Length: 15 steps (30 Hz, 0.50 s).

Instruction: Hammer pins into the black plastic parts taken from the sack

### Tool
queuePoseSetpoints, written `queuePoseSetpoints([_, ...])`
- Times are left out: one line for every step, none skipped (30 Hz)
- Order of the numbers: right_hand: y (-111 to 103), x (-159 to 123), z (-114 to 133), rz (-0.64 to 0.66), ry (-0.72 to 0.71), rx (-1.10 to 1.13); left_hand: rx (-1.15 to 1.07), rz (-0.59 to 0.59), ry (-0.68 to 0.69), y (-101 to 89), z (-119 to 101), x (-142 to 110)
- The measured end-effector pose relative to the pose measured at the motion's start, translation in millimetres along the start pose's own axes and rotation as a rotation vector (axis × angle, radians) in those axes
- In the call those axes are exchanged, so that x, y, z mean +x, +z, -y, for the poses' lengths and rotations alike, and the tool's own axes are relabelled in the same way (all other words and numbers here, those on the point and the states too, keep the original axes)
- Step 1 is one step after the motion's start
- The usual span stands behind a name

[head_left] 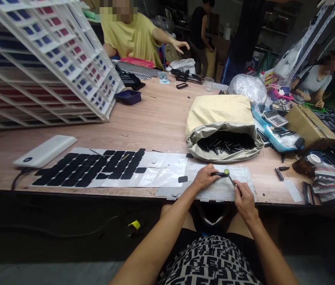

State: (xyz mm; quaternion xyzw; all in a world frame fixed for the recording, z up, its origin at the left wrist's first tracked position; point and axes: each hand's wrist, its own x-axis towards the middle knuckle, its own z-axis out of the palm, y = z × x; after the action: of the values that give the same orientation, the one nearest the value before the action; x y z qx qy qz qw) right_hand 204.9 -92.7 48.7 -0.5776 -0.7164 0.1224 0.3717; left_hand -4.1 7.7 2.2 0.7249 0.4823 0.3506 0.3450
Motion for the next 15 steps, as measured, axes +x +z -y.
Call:
queuePoseSetpoints([-2.5, 2.6, -3.8, -0.025, 0.011, -0.007, 0.004, 0.004, -0.002, -0.4, -0.2, 0.1])
queuePoseSetpoints([-5.9, 5.7, -9.0, -0.056, 0.022, -0.024, 0.008, 0.009, -0.006, -0.6, -0.6, 0.0])
queuePoseSetpoints([-10.1, 9.0, -15.6, -0.088, 0.033, -0.055, 0.013, 0.015, -0.012, -0.8, -1.1, -0.4])
queuePoseSetpoints([-14.9, 12.4, -23.7, -0.122, 0.044, -0.102, 0.017, 0.02, -0.015, -0.7, -1.8, -1.0])
queuePoseSetpoints([-20.0, 15.5, -33.1, -0.159, 0.049, -0.167, 0.021, 0.021, -0.016, -0.4, -2.5, -1.9])
queuePoseSetpoints([-25.1, 18.3, -43.5, -0.188, 0.056, -0.257, 0.023, 0.02, -0.014, 0.1, -3.0, -2.8])
queuePoseSetpoints([-29.7, 20.8, -54.5, -0.219, 0.056, -0.359, 0.024, 0.018, -0.009, 0.8, -3.2, -3.4])
queuePoseSetpoints([-33.5, 23.2, -65.6, -0.238, 0.062, -0.456, 0.023, 0.013, -0.006, 1.4, -3.0, -3.6])
queuePoseSetpoints([-36.3, 25.4, -76.2, -0.252, 0.07, -0.544, 0.021, 0.013, -0.004, 1.8, -2.8, -3.2])
queuePoseSetpoints([-38.1, 27.5, -85.7, -0.257, 0.067, -0.611, 0.022, 0.016, -0.006, 1.8, -2.7, -2.2])
queuePoseSetpoints([-39.0, 29.3, -93.5, -0.268, 0.065, -0.669, 0.025, 0.019, -0.005, 1.3, -3.2, -0.9])
queuePoseSetpoints([-39.1, 30.7, -99.5, -0.287, 0.055, -0.715, 0.025, 0.023, -0.006, 0.2, -4.6, 0.3])
queuePoseSetpoints([-38.7, 31.6, -103.5, -0.306, 0.044, -0.752, 0.025, 0.027, -0.007, -1.3, -6.7, 0.9])
queuePoseSetpoints([-37.9, 31.9, -105.8, -0.308, 0.035, -0.781, 0.021, 0.03, -0.007, -3.1, -9.3, 0.5])
queuePoseSetpoints([-36.8, 31.7, -107.0, -0.315, 0.022, -0.8, 0.015, 0.031, -0.002, -4.7, -12.1, -1.4])
